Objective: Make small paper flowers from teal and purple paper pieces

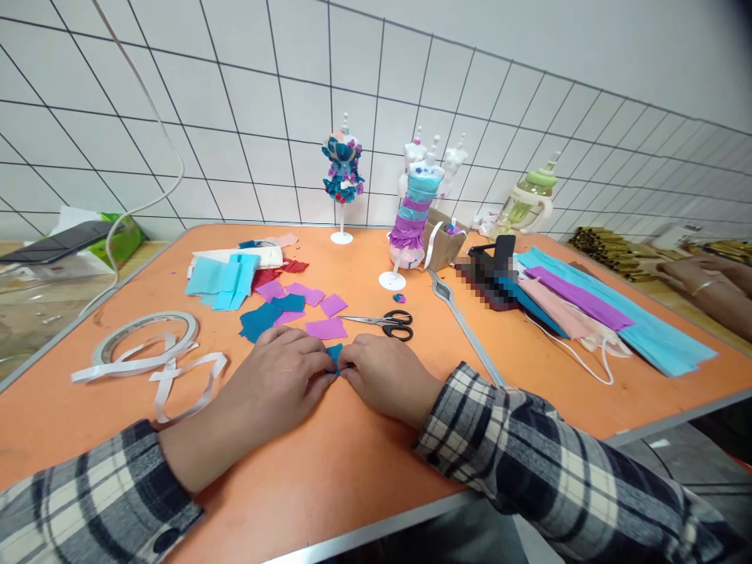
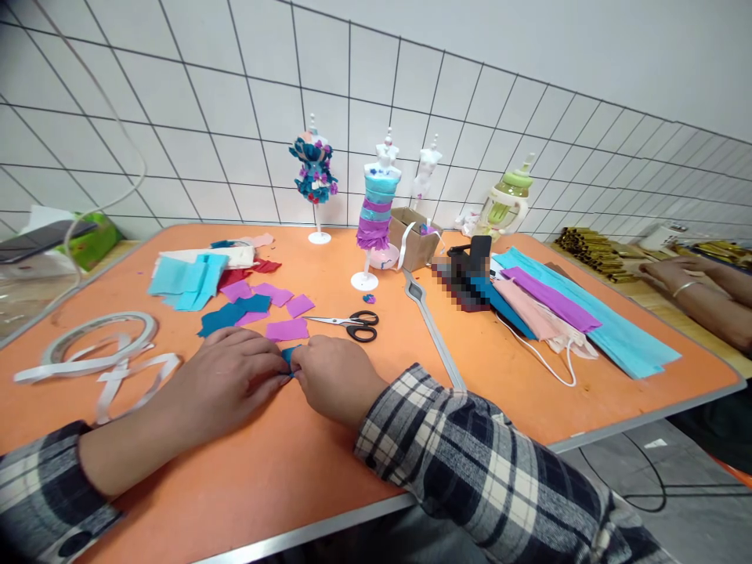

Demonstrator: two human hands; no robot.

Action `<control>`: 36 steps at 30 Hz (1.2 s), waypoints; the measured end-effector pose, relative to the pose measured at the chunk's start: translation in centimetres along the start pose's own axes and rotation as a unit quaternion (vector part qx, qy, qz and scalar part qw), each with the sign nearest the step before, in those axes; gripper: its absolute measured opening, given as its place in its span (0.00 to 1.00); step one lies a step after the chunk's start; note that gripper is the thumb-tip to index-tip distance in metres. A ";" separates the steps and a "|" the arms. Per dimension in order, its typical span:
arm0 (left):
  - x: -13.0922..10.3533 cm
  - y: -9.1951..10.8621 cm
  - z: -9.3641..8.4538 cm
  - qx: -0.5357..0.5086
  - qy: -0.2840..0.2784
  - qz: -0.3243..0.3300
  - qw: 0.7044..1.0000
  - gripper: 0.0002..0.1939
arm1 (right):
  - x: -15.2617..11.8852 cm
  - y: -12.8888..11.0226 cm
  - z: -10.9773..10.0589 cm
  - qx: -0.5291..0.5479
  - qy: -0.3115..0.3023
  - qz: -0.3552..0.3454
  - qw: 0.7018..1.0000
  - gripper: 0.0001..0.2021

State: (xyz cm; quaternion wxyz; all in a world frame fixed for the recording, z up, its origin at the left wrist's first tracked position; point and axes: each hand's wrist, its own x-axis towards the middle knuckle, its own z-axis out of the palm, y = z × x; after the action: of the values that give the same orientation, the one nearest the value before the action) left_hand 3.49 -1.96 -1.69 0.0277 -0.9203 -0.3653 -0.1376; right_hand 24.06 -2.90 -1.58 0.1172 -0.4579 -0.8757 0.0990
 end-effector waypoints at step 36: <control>0.1 0.2 -0.1 -0.002 -0.009 -0.023 1.000 0.13 | 0.0 0.0 0.1 -0.029 -0.009 -0.006 1.000 0.14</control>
State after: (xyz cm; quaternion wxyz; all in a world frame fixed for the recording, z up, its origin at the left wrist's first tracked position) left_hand 3.70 -2.02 -1.57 0.0197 -0.9129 -0.3864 -0.1304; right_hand 23.97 -2.92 -1.69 0.0961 -0.4550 -0.8819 0.0771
